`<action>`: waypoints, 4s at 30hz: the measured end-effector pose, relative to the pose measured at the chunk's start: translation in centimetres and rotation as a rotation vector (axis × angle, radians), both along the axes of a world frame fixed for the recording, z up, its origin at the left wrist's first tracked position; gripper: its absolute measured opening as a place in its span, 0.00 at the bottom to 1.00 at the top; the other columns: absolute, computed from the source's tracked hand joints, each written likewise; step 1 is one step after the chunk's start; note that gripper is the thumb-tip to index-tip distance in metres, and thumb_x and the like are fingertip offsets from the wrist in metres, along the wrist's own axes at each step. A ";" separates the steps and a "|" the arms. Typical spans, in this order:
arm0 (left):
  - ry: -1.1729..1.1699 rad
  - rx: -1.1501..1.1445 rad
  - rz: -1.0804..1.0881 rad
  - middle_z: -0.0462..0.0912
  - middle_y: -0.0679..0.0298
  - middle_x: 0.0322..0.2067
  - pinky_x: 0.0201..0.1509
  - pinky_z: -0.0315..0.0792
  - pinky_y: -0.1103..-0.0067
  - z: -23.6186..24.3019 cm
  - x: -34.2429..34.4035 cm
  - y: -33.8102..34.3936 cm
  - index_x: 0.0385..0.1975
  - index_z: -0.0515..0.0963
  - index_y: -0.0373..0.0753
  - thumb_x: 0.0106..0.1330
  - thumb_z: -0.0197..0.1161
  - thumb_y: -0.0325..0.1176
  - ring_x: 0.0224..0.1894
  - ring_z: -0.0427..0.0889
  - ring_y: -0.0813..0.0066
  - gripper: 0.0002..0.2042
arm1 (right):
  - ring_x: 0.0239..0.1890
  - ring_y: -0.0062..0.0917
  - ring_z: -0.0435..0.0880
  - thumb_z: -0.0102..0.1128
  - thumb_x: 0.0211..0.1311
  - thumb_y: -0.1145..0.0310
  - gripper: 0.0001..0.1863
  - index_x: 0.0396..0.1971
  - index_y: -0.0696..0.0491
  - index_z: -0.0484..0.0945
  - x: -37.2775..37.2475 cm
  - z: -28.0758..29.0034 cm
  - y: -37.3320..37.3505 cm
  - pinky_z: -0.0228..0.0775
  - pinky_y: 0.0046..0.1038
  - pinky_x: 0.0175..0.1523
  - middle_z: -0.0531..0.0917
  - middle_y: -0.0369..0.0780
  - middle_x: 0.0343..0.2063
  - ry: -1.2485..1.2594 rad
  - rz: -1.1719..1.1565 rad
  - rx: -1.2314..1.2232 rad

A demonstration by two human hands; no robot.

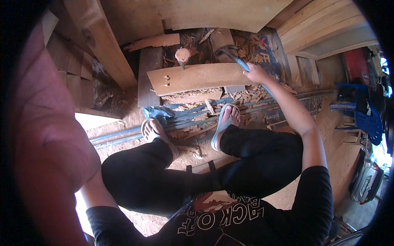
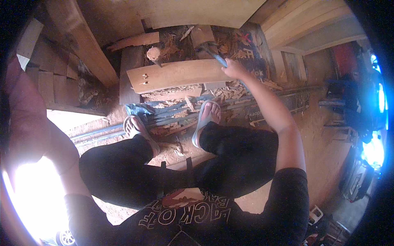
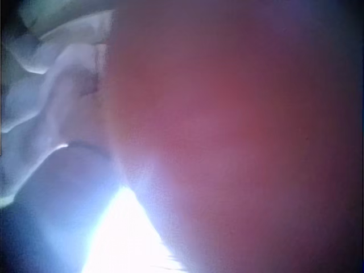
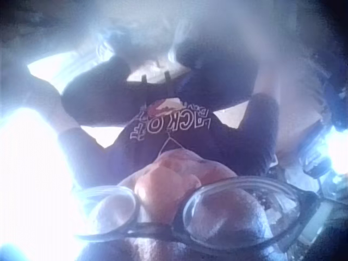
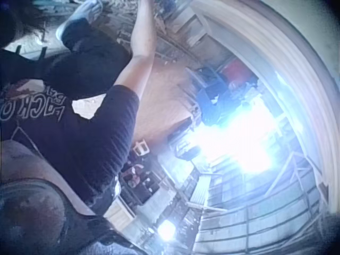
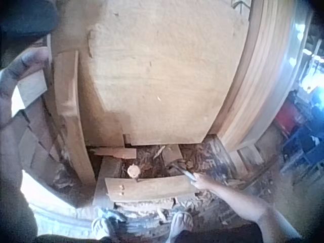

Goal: The person sits cross-legged on the floor and uses a hammer and a small wooden mallet to repeatedly strike a piece of wood, carving out small sections and creating holes. The person occasionally adjusts the wood and removes debris.

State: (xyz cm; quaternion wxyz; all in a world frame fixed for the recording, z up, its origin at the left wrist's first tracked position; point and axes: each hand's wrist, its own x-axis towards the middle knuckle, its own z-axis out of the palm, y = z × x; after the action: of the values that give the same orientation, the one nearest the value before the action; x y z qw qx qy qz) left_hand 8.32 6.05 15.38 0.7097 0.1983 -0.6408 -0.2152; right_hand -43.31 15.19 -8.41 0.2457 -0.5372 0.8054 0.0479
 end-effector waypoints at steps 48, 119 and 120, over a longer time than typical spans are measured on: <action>-0.007 -0.027 -0.028 0.86 0.56 0.51 0.58 0.77 0.73 0.2 -1.5 0.0 0.50 0.83 0.34 0.77 0.61 0.30 0.51 0.85 0.64 0.09 | 0.56 0.57 0.84 0.64 0.67 0.59 0.33 0.66 0.64 0.72 -0.1 0.1 0.4 0.75 0.51 0.62 0.84 0.62 0.53 -0.009 0.053 -0.067; -0.984 1.752 -0.123 0.88 0.47 0.52 0.51 0.80 0.61 -41.7 8.0 -10.5 0.51 0.83 0.38 0.64 0.61 0.40 0.52 0.88 0.50 0.19 | 0.14 0.12 0.63 0.56 0.72 0.60 0.15 0.54 0.47 0.69 0.0 0.5 -0.3 0.57 0.20 0.16 0.72 0.32 0.24 -0.634 -0.526 0.205; -1.011 1.721 -0.143 0.88 0.47 0.51 0.51 0.80 0.61 -41.5 8.5 -11.2 0.51 0.83 0.38 0.64 0.61 0.40 0.51 0.88 0.50 0.19 | 0.14 0.13 0.64 0.57 0.72 0.61 0.17 0.55 0.49 0.69 0.1 0.6 -0.3 0.58 0.21 0.16 0.73 0.33 0.25 -0.627 -0.518 0.197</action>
State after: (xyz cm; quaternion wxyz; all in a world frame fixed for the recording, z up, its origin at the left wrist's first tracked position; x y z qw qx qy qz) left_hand 16.78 -5.13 -26.11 -0.0458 0.6739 -0.5040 -0.5383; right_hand -43.25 14.86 -7.77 0.5330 -0.2796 0.7917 -0.1045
